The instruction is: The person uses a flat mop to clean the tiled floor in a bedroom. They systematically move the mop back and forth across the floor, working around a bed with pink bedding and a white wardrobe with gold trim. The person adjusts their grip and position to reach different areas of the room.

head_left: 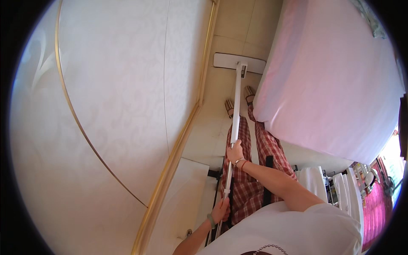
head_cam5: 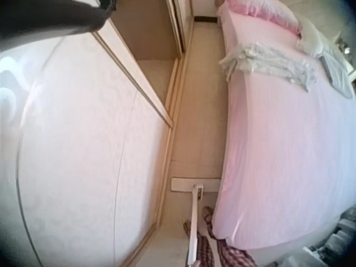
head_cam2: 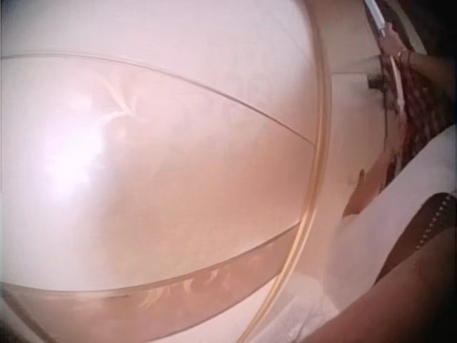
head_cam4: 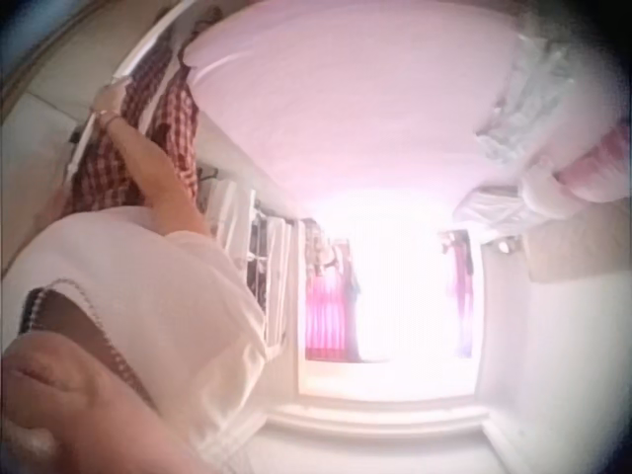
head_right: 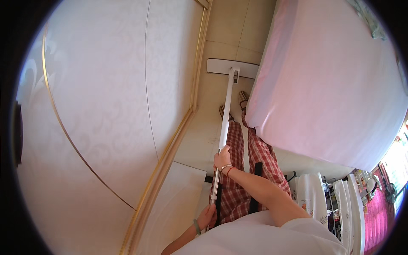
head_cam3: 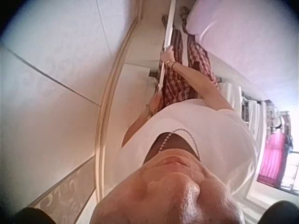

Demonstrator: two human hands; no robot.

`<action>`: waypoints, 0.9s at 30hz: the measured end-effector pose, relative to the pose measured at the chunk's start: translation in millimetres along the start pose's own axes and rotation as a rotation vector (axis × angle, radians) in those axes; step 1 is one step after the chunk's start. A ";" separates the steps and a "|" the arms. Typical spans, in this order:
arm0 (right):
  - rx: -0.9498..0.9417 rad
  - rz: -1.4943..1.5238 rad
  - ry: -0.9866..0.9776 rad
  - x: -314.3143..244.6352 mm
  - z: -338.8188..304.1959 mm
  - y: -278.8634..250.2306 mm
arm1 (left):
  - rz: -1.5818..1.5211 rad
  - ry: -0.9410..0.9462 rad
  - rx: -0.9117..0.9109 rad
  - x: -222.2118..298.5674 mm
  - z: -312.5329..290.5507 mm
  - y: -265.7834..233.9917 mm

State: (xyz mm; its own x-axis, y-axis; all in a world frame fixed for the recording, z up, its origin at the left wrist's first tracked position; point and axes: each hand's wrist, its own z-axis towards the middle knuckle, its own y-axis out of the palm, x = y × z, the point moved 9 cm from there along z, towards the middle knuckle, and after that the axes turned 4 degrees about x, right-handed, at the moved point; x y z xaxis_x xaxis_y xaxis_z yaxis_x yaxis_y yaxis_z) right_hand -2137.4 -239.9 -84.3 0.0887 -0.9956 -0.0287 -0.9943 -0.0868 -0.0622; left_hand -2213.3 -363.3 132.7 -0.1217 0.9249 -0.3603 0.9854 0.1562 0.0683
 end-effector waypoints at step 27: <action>0.312 0.049 -0.314 -178.8 141.6 -105.0 | 0.154 0.361 0.021 183.6 134.4 63.8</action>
State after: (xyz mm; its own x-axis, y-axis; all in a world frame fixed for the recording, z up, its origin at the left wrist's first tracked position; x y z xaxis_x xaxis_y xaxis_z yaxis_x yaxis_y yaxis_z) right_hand -2040.4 -47.9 -214.0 0.1031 -0.9356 -0.3376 -0.9364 0.0231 -0.3502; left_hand -2156.7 -230.1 -54.1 -0.0024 1.0000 0.0035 0.9971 0.0021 0.0760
